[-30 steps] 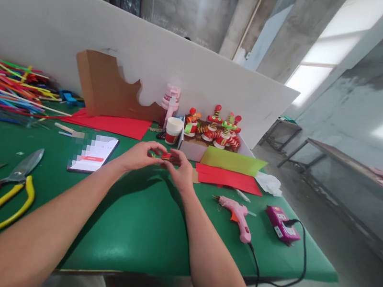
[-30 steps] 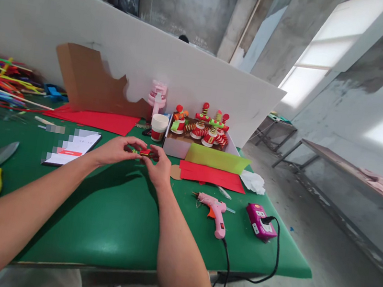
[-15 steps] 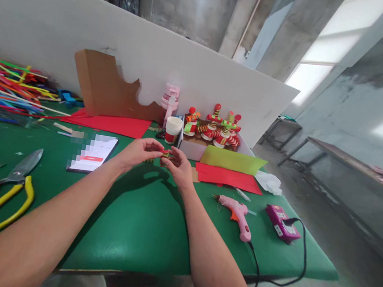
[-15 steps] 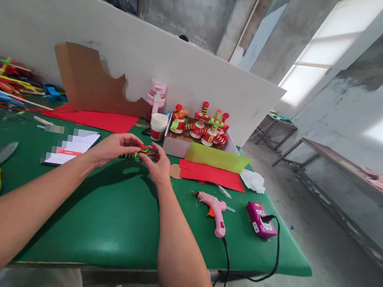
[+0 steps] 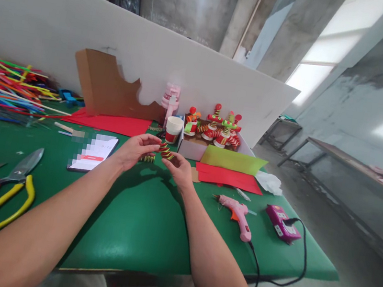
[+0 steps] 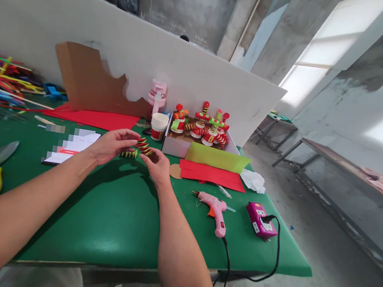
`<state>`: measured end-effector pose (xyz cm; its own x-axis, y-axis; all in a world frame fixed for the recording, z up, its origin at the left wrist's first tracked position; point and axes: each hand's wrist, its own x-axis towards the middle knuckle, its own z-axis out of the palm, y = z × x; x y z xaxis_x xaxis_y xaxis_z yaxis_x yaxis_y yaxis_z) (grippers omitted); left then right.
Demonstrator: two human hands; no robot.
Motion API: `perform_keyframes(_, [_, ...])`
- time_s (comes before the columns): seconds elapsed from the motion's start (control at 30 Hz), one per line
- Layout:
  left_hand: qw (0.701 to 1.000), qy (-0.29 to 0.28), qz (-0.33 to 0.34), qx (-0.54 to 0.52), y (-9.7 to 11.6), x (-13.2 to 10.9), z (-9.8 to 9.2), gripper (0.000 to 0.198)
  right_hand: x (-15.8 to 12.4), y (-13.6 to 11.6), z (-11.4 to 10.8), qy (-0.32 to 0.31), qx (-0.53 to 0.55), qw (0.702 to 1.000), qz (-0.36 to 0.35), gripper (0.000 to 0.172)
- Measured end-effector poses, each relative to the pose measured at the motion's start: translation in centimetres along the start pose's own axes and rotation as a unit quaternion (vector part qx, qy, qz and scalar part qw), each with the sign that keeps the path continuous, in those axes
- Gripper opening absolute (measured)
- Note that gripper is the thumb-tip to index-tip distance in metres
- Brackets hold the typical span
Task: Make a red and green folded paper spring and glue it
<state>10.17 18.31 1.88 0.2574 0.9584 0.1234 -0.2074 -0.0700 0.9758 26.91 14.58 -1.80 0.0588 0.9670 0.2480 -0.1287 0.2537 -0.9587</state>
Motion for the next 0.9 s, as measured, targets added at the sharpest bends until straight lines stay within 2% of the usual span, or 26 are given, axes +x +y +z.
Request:
perform_keyframes(0.2, [1.0, -0.019, -0.004, 0.019, -0.4, 0.0, 0.0, 0.045, -0.2, -0.5, 0.0, 0.022, -0.043, 0.998, -0.037, 0.05])
perform_keyframes(0.43, [0.997, -0.043, 0.004, 0.06, -0.5, -0.5, 1.3, 0.041, -0.2, -0.3, -0.1, 0.043, -0.089, 0.993, -0.067, 0.031])
perform_keyframes(0.5, [0.995, -0.039, 0.016, 0.088, -0.2, -0.5, 1.4, 0.041, -0.3, -0.3, -0.3, 0.065, -0.149, 0.981, -0.103, 0.026])
perform_keyframes(0.63, [0.981, -0.003, 0.052, 0.185, 0.3, -0.7, 1.6, 0.037, -0.7, -0.8, -0.4, 0.103, -0.291, 0.936, -0.167, 0.019])
perform_keyframes(0.77, [0.963, -0.009, 0.047, 0.266, 0.4, -0.9, 2.2, 0.044, -1.0, -1.2, -0.2, 0.106, -0.373, 0.904, -0.183, 0.021])
perform_keyframes(0.9, [0.945, -0.013, 0.054, 0.324, 0.2, -0.9, 2.6, 0.045, -1.2, -1.4, 0.0, 0.1, -0.398, 0.894, -0.179, 0.025])
